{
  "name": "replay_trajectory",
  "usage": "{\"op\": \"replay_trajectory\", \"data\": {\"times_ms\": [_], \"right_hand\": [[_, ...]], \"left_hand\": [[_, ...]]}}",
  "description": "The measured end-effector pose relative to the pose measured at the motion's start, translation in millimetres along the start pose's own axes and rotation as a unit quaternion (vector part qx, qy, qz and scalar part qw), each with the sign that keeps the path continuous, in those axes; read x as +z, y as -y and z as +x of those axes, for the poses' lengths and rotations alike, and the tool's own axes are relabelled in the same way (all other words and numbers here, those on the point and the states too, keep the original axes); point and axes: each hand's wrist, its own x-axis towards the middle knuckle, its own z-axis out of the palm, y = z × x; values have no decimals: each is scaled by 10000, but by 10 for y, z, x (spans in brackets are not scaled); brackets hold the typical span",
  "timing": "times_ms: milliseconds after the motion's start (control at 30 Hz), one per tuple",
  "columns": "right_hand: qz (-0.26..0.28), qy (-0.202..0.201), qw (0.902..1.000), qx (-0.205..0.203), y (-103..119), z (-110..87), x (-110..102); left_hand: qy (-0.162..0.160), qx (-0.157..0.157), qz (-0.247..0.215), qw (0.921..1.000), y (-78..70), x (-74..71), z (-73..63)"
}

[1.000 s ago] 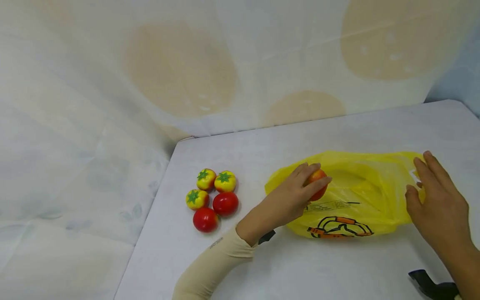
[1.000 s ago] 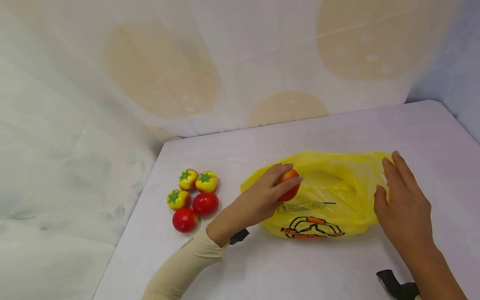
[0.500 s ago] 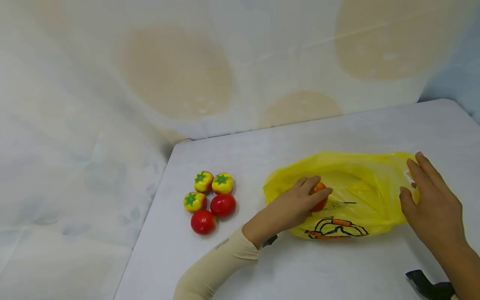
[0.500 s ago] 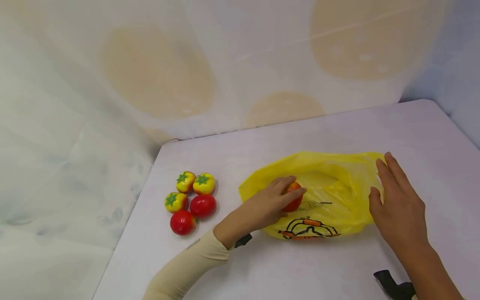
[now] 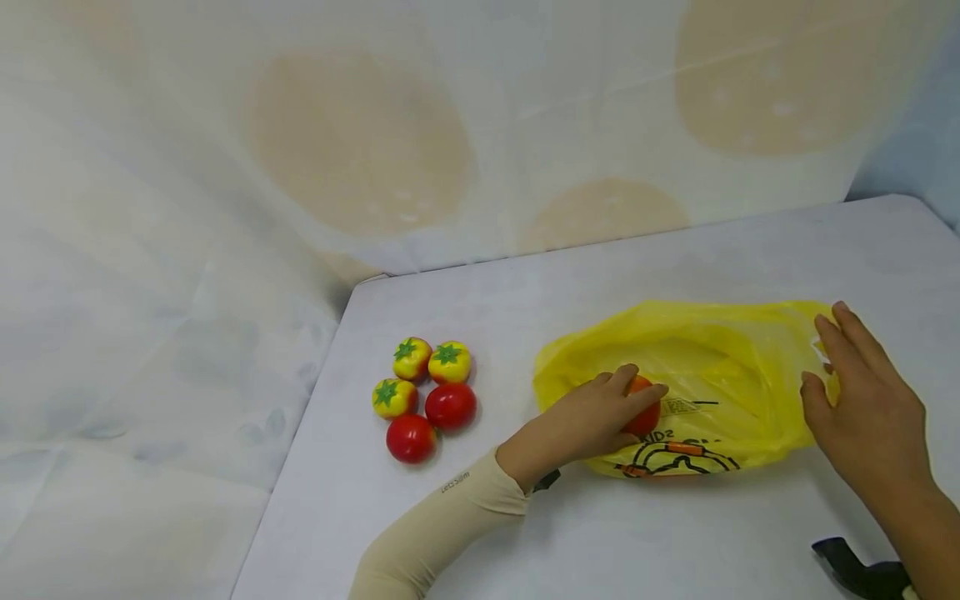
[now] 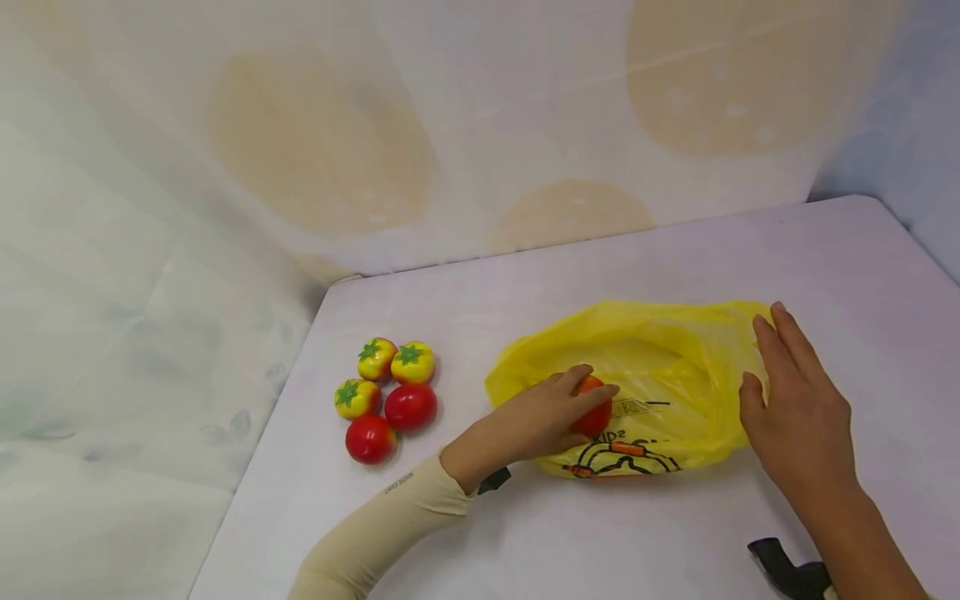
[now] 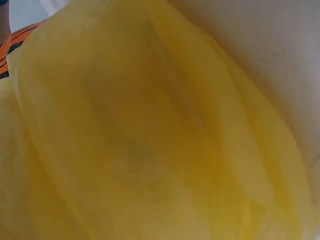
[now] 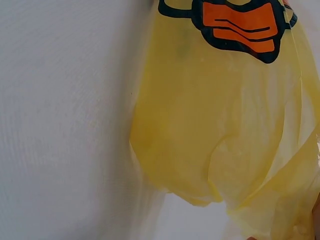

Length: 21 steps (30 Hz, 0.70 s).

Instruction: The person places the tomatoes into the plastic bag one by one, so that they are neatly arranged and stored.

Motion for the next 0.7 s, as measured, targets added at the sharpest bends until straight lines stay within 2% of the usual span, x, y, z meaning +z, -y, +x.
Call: {"op": "replay_trajectory", "data": {"times_ms": [200, 400, 467, 567, 633, 700], "right_hand": [[-8, 38, 10000, -8, -1, 2, 9], [-3, -25, 10000, 48, -18, 2, 13], [8, -48, 10000, 56, -27, 4, 13], [22, -27, 10000, 53, -42, 4, 16], [46, -12, 10000, 39, -54, 0, 20], [63, 6, 10000, 32, -64, -7, 23]], "left_hand": [[-27, -67, 153, 9999, -20, 7, -10], [-254, -355, 161, 9989, -33, -27, -16], [-501, -392, -16, 9980, -30, -53, -32], [-1051, -344, -144, 9938, -24, -99, -73], [-1517, -284, -230, 9877, -19, -130, -112], [-2039, -200, -126, 9787, -8, -156, -160]]}}
